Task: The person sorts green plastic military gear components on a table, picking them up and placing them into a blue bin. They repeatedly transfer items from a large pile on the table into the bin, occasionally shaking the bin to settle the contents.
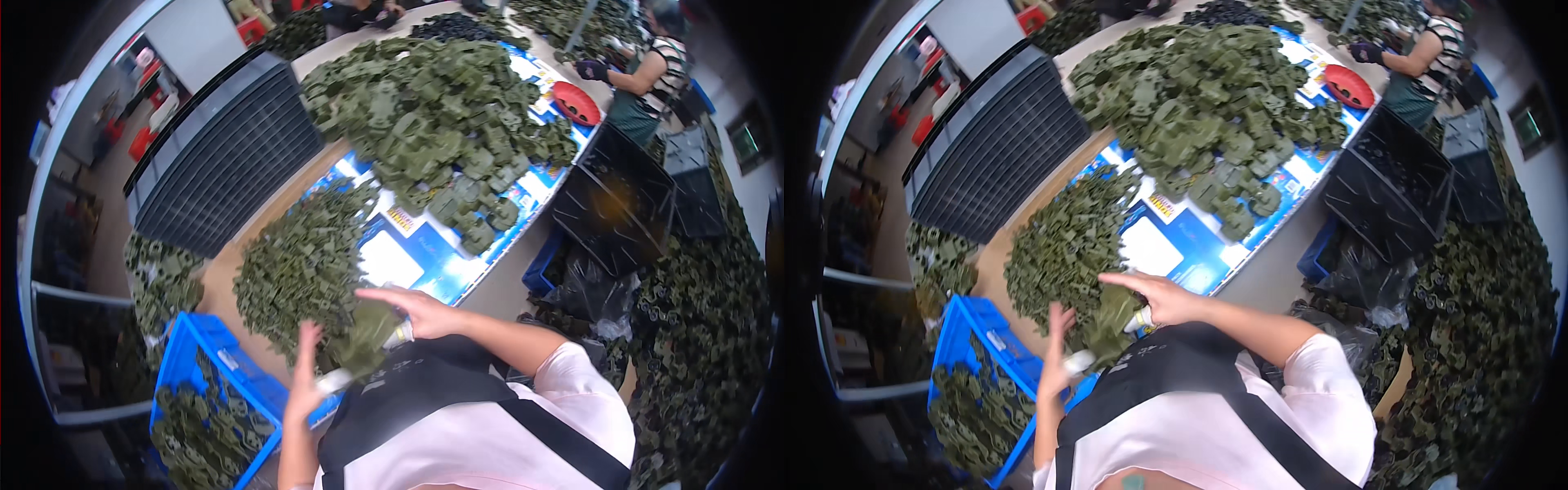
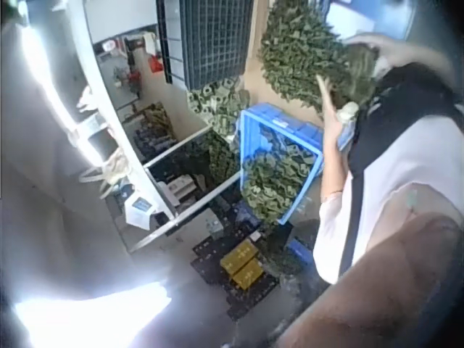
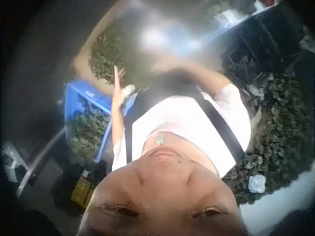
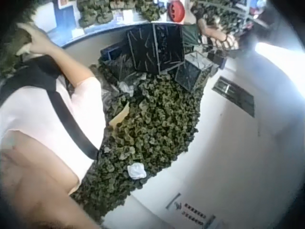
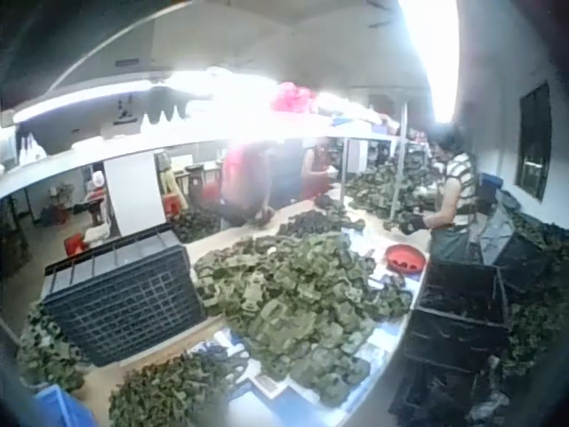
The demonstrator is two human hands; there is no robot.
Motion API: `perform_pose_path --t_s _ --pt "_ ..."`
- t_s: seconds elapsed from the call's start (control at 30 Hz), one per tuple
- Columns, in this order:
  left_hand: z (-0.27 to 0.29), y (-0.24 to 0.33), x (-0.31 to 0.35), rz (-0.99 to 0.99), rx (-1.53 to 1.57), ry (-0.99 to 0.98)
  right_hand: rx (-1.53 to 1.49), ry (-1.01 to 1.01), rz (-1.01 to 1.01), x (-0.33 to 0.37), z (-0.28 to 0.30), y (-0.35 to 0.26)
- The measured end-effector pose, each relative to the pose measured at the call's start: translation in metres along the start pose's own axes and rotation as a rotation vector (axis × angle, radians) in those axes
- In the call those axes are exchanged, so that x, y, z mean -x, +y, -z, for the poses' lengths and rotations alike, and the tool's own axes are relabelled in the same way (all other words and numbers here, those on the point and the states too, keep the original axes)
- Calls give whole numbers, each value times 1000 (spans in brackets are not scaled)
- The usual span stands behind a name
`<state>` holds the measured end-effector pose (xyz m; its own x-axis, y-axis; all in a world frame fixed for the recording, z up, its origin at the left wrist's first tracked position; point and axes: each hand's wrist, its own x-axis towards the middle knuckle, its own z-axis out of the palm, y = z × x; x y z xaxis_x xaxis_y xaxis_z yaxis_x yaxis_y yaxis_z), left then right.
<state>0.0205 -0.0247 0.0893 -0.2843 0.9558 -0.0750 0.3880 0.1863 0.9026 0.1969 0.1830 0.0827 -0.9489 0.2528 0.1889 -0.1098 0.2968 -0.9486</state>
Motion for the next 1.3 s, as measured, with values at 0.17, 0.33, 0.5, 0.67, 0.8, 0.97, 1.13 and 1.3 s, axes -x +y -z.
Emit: perform_pose_path --t_s 0.17,0.33,0.5,0.67,0.8,0.97,1.13,1.3 --pt "-21 -4 9 209 473 195 -402 81 -135 33 -13 20" --pt "-41 -15 14 79 150 184 -65 149 -91 62 -9 25" --pt "-68 -3 -22 89 248 147 1 304 -154 78 23 33" --pt "-36 -23 -22 277 205 354 -104 1760 -129 128 125 133" --pt "-23 -49 13 372 197 440 338 2222 -565 134 211 226" --pt "-6 -49 -13 265 -167 426 591 2129 -583 158 283 310" --pt "-8 -59 45 382 -198 520 62 1553 -739 101 286 327" --pt "25 -68 62 257 -405 646 -406 1125 -754 175 346 376"
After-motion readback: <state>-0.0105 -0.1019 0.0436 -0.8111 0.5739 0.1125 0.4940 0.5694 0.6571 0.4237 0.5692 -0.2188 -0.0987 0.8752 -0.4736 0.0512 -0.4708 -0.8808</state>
